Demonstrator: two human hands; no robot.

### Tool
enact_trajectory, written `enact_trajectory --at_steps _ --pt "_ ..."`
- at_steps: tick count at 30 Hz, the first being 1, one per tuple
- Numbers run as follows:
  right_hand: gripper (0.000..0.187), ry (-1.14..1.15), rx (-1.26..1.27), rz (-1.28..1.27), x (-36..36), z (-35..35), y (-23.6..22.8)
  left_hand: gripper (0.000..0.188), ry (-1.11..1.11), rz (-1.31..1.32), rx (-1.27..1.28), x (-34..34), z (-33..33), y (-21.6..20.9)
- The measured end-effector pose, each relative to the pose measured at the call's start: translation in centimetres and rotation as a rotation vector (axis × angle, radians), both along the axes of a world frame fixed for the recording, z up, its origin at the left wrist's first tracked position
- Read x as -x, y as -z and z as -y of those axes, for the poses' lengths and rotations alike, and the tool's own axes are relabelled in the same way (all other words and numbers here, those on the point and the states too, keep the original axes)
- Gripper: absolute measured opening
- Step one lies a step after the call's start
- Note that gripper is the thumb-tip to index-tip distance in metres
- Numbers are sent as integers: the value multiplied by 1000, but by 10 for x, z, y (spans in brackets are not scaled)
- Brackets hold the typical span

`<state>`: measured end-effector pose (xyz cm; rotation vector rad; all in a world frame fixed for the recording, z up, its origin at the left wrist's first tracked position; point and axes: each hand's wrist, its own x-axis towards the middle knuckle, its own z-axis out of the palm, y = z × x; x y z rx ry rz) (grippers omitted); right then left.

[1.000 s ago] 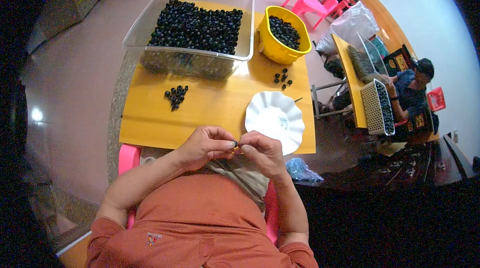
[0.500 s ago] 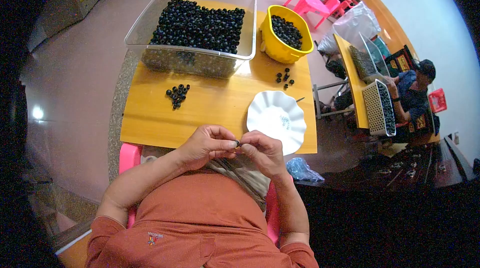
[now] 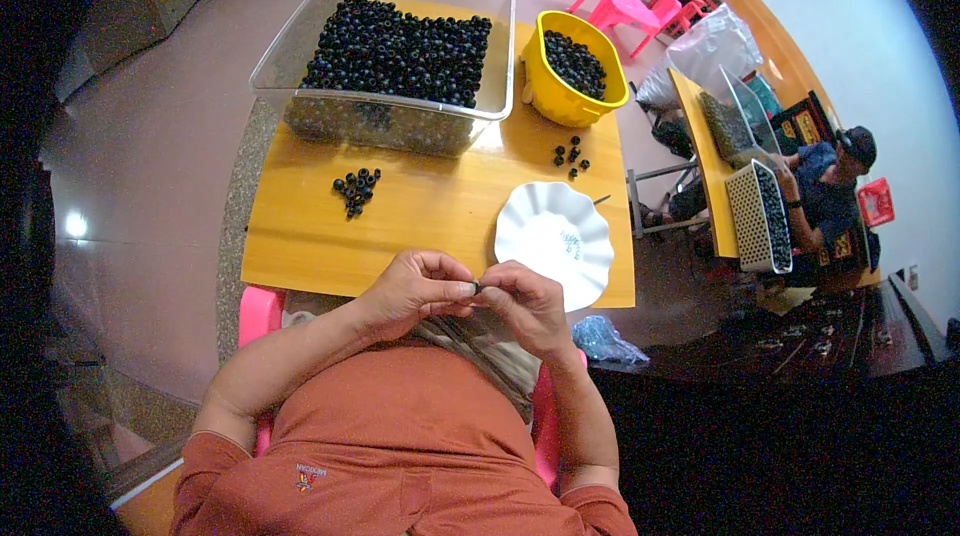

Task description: Sorting and inspecting small black berries into different containers on a table.

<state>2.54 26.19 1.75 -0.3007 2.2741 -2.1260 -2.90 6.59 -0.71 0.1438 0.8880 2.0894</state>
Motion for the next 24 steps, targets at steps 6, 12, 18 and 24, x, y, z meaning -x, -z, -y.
enact_trajectory --at_steps 6,12,18,24 --pt "7 27 -82 -27 0 2 1 15 -18 -27 35 -1 0 -3" --pt "9 32 -118 -90 2 3 7 15 -33 -16 48 -2 0 -4" --pt "7 71 38 52 1 6 3 16 -22 -16 45 -1 0 -4" --pt "6 89 13 62 2 6 4 16 -21 0 23 -1 1 -4"
